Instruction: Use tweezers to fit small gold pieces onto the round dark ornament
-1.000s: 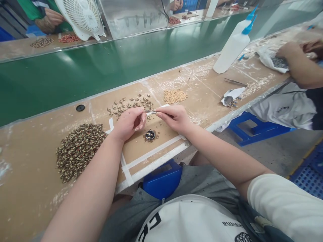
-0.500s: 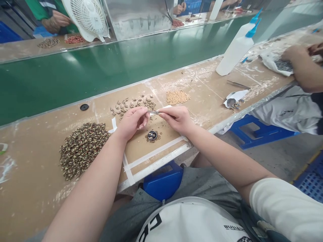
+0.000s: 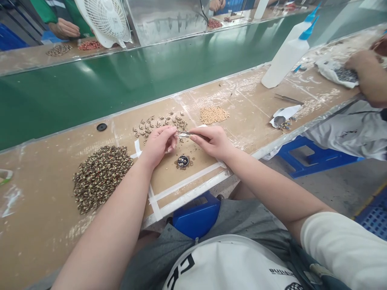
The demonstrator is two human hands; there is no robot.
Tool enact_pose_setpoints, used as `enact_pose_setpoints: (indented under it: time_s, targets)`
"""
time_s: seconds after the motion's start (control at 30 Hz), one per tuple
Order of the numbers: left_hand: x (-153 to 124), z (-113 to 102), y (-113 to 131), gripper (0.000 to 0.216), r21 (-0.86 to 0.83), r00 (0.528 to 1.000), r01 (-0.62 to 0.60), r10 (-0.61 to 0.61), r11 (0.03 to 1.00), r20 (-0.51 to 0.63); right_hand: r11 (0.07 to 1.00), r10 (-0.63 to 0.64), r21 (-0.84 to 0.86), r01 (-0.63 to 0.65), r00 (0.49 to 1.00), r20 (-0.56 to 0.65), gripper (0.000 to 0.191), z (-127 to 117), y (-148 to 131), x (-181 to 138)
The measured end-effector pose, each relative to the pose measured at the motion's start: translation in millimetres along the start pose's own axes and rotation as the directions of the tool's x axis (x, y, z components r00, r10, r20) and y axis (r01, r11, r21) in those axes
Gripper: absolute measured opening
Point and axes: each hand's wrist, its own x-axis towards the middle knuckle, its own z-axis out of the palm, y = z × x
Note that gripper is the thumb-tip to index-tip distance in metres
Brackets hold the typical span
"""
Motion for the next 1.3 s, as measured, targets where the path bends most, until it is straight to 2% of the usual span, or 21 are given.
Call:
enact_pose_setpoints:
  time_s: [0.4, 0.73, 1.3]
  targets:
    - [-1.2, -1.9, -1.3, 0.033, 0.069, 0.999, -0.002, 0.000, 0.998, 0.032, 0.999, 0.009, 0.046, -0.009, 1.000, 0.016, 0.035, 2.3, 2.9, 1.6]
    - [-0.5, -1.8, -3.1, 0.032, 0.088, 1.000, 0.000, 0.000, 0.996, 0.009, 0.998, 0.048, 0.033, -0.049, 0.998, 0.030, 0.043, 1.8, 2.3, 1.7]
    - [-1.9, 0.1, -0.8, 0.034, 0.104, 1.000, 0.014, -0.014, 0.994, -0.002, 0.998, 0.040, 0.045, -0.042, 0.998, 0.044, 0.036, 3.3, 2.7, 3.4]
